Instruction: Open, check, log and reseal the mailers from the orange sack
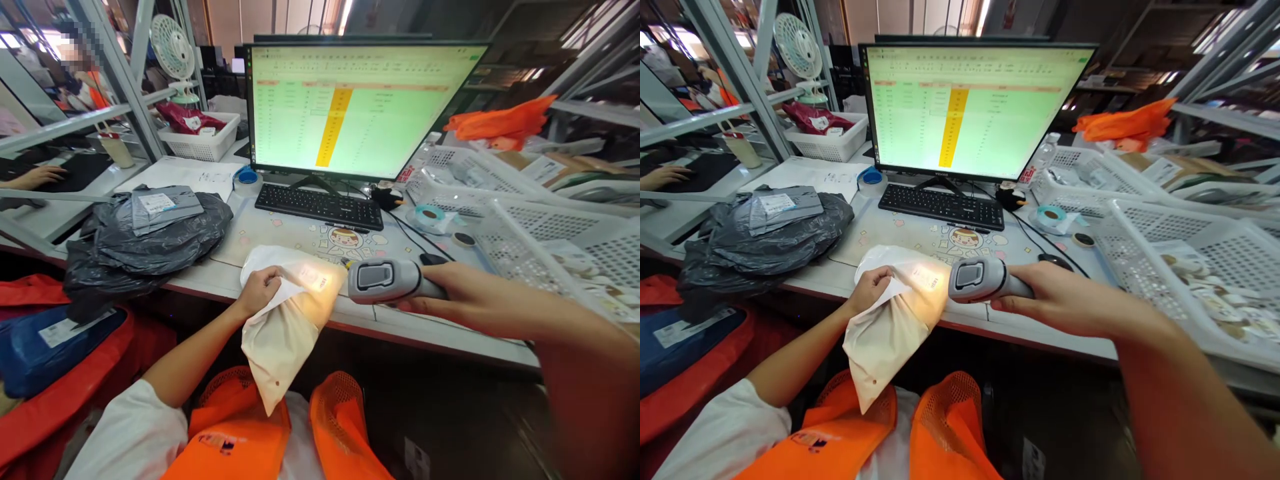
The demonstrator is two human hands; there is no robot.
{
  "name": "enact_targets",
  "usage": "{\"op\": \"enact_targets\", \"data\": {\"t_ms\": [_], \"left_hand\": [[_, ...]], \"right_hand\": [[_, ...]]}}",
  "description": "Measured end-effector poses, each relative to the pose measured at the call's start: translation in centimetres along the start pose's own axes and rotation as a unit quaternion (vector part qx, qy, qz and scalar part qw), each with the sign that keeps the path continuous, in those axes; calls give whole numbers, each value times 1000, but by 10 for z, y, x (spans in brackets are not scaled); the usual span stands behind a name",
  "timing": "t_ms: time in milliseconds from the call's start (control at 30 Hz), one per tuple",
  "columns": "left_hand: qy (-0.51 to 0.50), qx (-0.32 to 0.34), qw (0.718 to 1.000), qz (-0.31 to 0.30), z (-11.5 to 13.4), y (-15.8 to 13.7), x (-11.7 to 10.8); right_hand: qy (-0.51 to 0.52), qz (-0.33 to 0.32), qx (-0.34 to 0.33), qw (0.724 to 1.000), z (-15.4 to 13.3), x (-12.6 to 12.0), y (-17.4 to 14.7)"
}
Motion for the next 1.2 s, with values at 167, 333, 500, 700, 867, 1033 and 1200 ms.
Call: {"op": "enact_targets", "data": {"t_ms": [167,333,500,700,867,1033,1200], "left_hand": [[-53,-20,998,-29,-9,-1,4],[-162,-85,980,-82,-33,-4,13],[-204,-103,970,-84,-43,-5,17],[-201,-106,971,-69,-47,-7,12],[-192,-99,975,-60,-53,-7,10],[-217,-109,968,-59,-51,-5,13],[-194,-102,975,-44,-41,-3,8]], "right_hand": [[-72,100,110,986,71,5,32],[-225,173,271,920,154,35,44],[-254,215,285,899,156,39,49],[-205,270,187,922,120,17,135],[-170,199,201,944,126,44,198],[-149,185,213,948,119,45,210],[-100,188,125,969,71,33,196]]}}
Point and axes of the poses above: each hand's wrist, its own y-axis towards the middle knuckle, its own x-axis out of the palm, z = x × y, the point moved 9 cm from there along y, towards the middle knuckle, and after that the axes turned 11 degrees about z, right-handed, at the moved point
